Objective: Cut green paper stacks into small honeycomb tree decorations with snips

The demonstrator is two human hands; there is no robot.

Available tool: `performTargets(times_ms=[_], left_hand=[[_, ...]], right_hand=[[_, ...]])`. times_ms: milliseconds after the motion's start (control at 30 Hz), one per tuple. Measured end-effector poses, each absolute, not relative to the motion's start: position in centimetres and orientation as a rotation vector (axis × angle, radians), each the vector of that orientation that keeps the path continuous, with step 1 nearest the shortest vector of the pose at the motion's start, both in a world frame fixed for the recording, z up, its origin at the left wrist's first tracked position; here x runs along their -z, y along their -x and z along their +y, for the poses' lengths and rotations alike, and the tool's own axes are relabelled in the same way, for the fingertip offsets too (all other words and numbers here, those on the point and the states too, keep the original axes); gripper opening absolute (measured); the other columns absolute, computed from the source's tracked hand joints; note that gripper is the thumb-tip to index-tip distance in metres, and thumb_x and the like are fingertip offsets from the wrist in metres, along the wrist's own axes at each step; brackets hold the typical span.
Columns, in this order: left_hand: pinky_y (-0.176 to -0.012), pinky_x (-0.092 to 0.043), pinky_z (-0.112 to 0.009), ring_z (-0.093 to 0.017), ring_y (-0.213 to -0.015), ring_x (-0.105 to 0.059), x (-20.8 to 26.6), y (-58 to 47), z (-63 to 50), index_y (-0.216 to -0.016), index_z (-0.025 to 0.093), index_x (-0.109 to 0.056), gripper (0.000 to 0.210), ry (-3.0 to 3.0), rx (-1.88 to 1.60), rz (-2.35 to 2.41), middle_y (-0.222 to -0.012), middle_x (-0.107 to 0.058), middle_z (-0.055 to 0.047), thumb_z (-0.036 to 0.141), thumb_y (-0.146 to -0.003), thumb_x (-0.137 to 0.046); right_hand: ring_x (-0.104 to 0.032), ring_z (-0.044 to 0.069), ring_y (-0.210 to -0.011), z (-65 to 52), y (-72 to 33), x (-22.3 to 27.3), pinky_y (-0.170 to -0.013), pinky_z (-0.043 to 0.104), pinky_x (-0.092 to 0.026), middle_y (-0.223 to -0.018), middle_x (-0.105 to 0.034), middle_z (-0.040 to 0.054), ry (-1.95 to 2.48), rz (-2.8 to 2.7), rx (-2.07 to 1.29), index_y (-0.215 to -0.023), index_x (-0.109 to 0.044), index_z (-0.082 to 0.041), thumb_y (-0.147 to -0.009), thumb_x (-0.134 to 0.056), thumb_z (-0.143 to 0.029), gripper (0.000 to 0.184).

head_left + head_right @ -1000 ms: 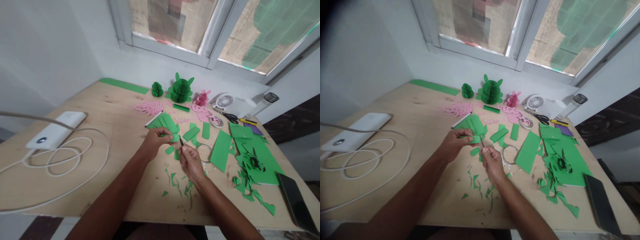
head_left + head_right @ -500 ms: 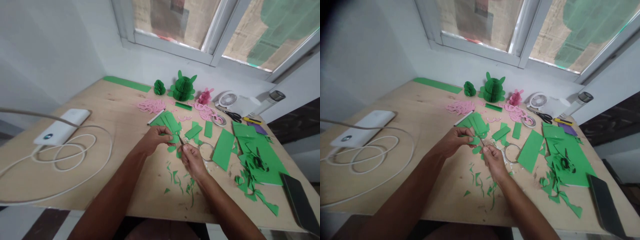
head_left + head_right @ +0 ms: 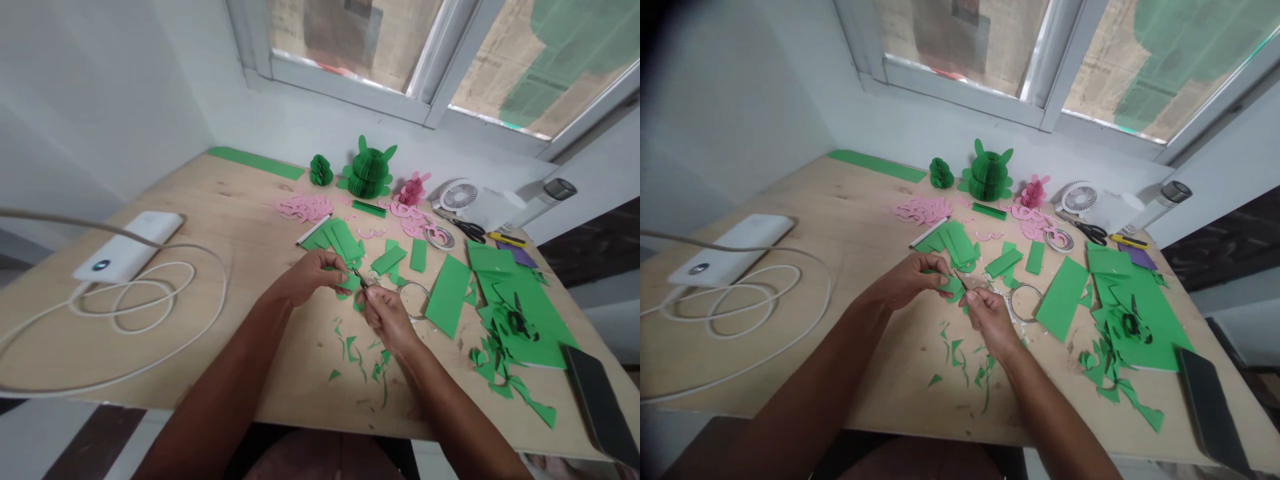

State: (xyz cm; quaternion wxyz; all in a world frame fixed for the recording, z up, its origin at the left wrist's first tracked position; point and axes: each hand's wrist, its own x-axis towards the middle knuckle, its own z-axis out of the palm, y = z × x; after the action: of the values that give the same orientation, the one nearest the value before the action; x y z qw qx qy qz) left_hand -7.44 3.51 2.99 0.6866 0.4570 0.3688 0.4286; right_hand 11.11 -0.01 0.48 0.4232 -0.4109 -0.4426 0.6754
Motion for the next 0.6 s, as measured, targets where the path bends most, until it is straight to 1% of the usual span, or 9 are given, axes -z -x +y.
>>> performTargets(times_ms=[233,600], left_hand=[[-0.057,-0.054,-0.025,-0.01,-0.052,-0.06,-3.34,7.27,3.49,-0.059,0.012,-0.062,0.024,-0.994,-0.982,0.828,-0.057,-0.06,0.002,0.025,-0.055,-0.082],[-0.058,-0.053,-0.025,-0.011,-0.052,-0.061,-3.5,7.35,3.44,-0.06,0.012,-0.062,0.022,-1.041,-0.972,0.839,-0.057,-0.062,0.002,0.025,-0.058,-0.08]], right_hand=[[-0.017,0.004,-0.038,-0.03,-11.1,-0.47,-0.038,0.022,-0.009,-0.041,-0.028,-0.011,1.032,-1.101,-1.685,-0.068,-0.062,-0.014,-0.074,-0.067,-0.054,0.041],[-0.017,0.004,-0.036,-0.03,-11.08,-0.54,-0.038,0.022,-0.009,-0.038,-0.027,-0.0113,1.073,-1.127,-1.649,-0.065,-0.06,-0.015,-0.073,-0.067,-0.055,0.041]])
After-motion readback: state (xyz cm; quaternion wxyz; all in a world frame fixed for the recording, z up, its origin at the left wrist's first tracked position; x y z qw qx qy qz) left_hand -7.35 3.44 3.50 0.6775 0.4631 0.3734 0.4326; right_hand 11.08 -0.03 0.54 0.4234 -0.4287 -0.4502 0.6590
